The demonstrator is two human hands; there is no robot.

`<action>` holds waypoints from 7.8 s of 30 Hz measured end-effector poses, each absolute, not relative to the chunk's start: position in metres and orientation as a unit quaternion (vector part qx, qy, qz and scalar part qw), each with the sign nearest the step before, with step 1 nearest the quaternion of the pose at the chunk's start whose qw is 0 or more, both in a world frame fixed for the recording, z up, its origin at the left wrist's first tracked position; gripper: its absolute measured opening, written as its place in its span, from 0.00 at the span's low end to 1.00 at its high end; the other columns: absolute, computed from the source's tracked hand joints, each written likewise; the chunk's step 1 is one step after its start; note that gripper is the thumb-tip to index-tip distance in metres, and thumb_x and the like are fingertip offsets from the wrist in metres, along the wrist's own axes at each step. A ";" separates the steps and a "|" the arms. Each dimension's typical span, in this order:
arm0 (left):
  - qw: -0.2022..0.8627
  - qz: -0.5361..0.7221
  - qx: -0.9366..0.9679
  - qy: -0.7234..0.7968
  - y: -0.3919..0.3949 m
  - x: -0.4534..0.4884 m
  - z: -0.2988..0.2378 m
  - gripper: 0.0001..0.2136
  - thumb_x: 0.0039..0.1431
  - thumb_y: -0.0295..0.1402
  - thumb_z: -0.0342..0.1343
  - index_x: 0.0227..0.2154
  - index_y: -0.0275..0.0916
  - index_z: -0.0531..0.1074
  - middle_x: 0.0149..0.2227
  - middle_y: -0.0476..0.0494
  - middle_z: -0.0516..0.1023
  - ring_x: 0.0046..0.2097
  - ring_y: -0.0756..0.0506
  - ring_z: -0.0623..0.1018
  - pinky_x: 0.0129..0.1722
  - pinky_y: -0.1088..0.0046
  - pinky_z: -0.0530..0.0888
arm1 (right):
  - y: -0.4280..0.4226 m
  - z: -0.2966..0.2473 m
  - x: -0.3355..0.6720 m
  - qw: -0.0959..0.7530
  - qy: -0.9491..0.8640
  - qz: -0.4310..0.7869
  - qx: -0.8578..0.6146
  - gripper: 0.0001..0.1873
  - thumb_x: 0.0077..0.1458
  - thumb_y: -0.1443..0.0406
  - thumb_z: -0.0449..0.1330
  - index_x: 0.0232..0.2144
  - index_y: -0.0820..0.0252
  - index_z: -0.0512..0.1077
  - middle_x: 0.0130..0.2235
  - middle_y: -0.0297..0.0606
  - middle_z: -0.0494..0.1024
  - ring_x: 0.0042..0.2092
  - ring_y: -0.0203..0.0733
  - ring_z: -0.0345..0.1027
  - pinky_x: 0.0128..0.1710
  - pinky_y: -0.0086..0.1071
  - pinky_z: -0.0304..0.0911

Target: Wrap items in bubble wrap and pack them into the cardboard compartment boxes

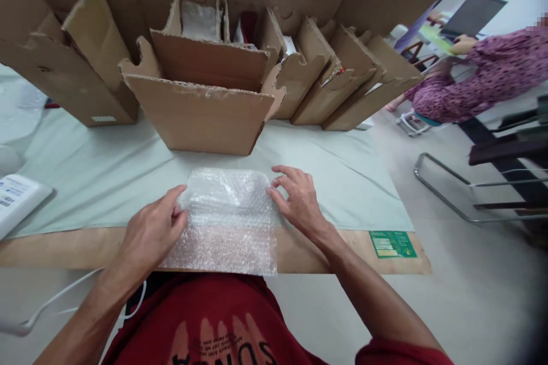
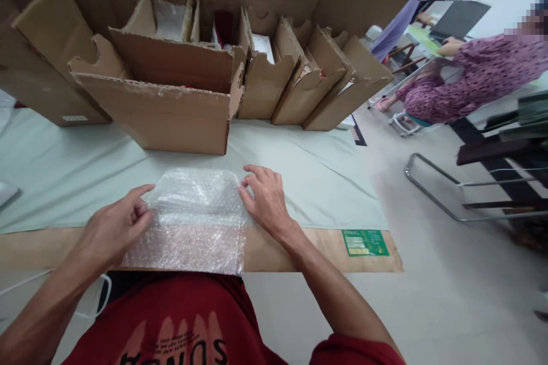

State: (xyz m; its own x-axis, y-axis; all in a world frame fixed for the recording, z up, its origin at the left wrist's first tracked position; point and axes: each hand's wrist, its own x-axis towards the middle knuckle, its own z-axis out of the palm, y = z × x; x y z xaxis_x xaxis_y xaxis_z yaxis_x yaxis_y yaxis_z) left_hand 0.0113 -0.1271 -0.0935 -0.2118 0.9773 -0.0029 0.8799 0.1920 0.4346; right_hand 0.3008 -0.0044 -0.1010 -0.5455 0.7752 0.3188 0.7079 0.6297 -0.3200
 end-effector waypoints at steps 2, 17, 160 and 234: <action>0.111 0.183 0.605 0.767 -0.129 0.007 -0.092 0.22 0.60 0.38 0.49 0.56 0.43 0.71 0.27 0.51 0.75 0.26 0.45 0.73 0.28 0.70 0.67 | 0.007 -0.095 0.295 0.220 -0.881 0.058 -0.414 0.04 0.63 0.66 0.59 0.36 0.56 0.74 0.54 0.44 0.78 0.54 0.54 0.69 0.53 0.48 0.61; 0.020 0.135 0.778 0.614 -0.100 0.033 -0.131 0.26 0.70 0.39 0.45 0.66 0.30 0.60 0.71 0.25 0.59 0.73 0.32 0.57 0.69 0.47 0.57 | -0.021 -0.110 0.242 0.077 -0.961 0.119 -0.239 0.34 0.66 0.53 0.60 0.67 0.63 0.60 0.71 0.52 0.60 0.71 0.57 0.52 0.66 0.52 0.58; 0.378 0.439 0.386 0.718 -0.145 0.047 -0.084 0.25 0.52 0.49 0.64 0.49 0.39 0.74 0.38 0.45 0.79 0.38 0.44 0.79 0.41 0.66 0.76 | -0.089 -0.102 0.265 0.282 -0.868 0.185 -0.364 0.12 0.69 0.67 0.55 0.51 0.60 0.74 0.46 0.42 0.83 0.48 0.46 0.75 0.51 0.42 0.63; -0.001 0.493 0.618 0.612 -0.022 0.030 -0.017 0.10 0.65 0.31 0.54 0.43 0.45 0.80 0.45 0.43 0.82 0.43 0.42 0.80 0.48 0.66 0.71 | 0.151 0.105 0.180 -0.067 -0.886 -0.086 -0.451 0.14 0.52 0.70 0.65 0.43 0.68 0.79 0.42 0.54 0.83 0.48 0.56 0.78 0.46 0.40 0.71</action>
State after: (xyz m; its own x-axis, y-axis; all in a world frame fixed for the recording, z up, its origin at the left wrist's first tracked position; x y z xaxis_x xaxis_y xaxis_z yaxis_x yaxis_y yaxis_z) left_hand 0.0304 -0.0223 -0.0175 -0.2353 0.7553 0.6116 0.7579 -0.2513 0.6020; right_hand 0.1801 0.1509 0.1048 -0.5846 0.8103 -0.0412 0.7874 0.5788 0.2123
